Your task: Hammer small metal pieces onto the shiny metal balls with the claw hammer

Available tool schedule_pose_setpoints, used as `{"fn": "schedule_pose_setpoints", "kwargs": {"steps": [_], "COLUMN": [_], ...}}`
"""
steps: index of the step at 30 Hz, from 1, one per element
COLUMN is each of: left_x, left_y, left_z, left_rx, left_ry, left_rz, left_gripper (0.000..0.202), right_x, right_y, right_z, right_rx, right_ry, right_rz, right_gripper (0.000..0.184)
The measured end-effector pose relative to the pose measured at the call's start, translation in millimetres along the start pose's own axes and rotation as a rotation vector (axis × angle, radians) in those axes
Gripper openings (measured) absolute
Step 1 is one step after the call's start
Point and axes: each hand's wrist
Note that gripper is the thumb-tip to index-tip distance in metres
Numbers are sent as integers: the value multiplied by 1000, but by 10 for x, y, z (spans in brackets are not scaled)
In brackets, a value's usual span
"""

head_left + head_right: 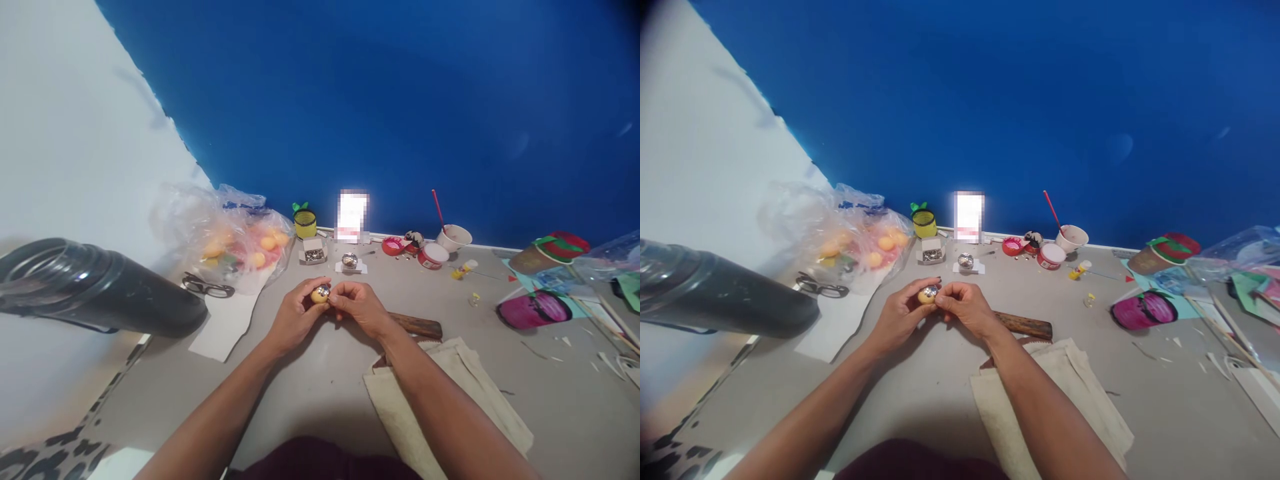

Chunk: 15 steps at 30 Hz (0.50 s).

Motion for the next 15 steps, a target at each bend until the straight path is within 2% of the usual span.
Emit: {"fn": "schedule_pose_setpoints", "kwargs": {"steps": [7,15], "left_x": [-19,-33], "left_y": [-10,-31], "left_z": [1,67], "left_rx": [5,-80], "left_ry": [-15,21], "left_rz": [-55,-5], "left_gripper": [44,36], "right_x": [6,-36], "right_y": [6,10], "right_z": [-27,1], "right_rx": [21,-30], "right_ry": [-25,-74], "right_rz": [-6,-32], "right_gripper": [44,41]}}
Point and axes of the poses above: each hand's wrist, its own y-axis towards the middle knuckle, its own z-axis out of the palm, x = y × z, and after that the axes turned 2 degrees about -y, right-handed
